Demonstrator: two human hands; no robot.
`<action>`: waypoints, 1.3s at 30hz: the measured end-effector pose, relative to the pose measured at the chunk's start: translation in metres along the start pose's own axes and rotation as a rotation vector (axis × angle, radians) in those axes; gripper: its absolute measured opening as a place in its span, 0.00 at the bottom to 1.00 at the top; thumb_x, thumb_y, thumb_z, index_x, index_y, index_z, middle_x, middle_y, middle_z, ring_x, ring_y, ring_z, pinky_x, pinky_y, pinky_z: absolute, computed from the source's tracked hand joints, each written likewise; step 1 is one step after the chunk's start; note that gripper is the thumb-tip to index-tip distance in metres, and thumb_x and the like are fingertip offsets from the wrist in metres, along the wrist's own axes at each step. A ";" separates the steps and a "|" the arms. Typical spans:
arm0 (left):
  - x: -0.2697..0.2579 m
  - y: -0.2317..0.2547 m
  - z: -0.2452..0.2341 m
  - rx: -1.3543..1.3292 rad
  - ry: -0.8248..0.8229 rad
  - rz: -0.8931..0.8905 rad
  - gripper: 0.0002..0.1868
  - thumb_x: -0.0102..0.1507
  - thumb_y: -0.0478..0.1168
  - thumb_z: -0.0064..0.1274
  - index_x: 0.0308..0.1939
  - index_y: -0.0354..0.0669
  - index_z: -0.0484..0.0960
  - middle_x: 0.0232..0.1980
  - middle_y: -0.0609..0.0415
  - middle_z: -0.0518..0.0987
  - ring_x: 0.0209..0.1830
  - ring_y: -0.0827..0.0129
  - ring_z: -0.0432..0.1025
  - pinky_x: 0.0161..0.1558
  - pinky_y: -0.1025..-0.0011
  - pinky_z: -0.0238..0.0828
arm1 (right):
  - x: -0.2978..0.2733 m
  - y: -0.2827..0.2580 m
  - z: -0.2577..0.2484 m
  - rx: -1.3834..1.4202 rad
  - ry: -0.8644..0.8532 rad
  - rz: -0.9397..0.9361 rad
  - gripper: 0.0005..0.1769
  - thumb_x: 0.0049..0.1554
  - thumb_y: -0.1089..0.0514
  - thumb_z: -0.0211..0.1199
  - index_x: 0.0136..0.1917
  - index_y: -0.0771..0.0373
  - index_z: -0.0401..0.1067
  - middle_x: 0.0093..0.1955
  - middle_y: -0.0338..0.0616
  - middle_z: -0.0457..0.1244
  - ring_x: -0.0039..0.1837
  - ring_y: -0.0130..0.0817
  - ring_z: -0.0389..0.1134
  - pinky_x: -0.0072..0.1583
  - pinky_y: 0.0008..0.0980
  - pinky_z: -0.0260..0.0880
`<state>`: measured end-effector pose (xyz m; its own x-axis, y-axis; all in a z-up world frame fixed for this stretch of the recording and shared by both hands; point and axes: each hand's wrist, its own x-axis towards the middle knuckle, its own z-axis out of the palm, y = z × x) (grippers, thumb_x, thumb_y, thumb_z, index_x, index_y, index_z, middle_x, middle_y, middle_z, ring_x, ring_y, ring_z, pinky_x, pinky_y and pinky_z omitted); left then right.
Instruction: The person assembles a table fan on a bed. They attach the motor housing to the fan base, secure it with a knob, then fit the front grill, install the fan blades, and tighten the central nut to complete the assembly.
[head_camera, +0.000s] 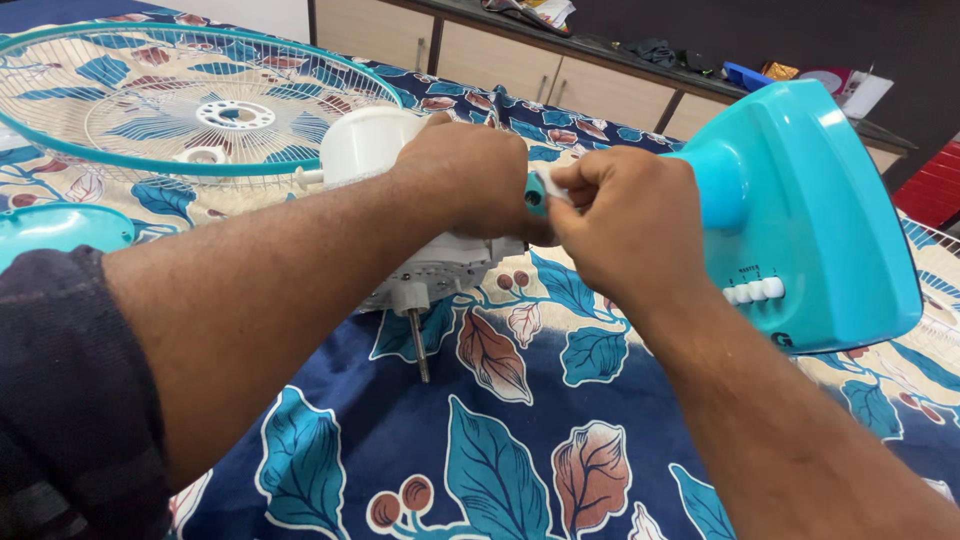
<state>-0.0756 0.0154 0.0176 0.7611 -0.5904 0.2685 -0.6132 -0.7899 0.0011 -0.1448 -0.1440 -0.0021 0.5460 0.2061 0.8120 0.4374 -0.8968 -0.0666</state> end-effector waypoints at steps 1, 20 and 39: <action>0.000 0.000 0.001 -0.009 0.003 -0.006 0.39 0.53 0.75 0.58 0.45 0.43 0.85 0.45 0.46 0.85 0.48 0.56 0.80 0.65 0.55 0.61 | 0.003 0.000 0.002 -0.023 -0.027 0.050 0.11 0.51 0.60 0.73 0.48 0.63 0.82 0.38 0.46 0.72 0.39 0.32 0.75 0.45 0.30 0.75; 0.001 0.001 -0.001 0.025 -0.036 0.011 0.40 0.53 0.77 0.57 0.41 0.42 0.86 0.41 0.47 0.85 0.45 0.58 0.80 0.67 0.53 0.58 | 0.025 0.033 0.011 -0.045 -0.203 0.056 0.19 0.55 0.54 0.71 0.53 0.68 0.71 0.32 0.47 0.68 0.34 0.35 0.69 0.40 0.35 0.68; 0.004 -0.001 0.004 0.053 -0.010 0.031 0.43 0.53 0.77 0.57 0.43 0.38 0.86 0.42 0.45 0.85 0.46 0.56 0.80 0.65 0.54 0.61 | 0.031 0.043 0.013 -0.099 -0.098 -0.100 0.12 0.57 0.57 0.73 0.50 0.63 0.74 0.41 0.48 0.68 0.43 0.41 0.70 0.47 0.40 0.70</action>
<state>-0.0708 0.0129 0.0154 0.7443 -0.6160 0.2580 -0.6246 -0.7788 -0.0579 -0.0998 -0.1707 0.0130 0.5724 0.3286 0.7513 0.4229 -0.9032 0.0728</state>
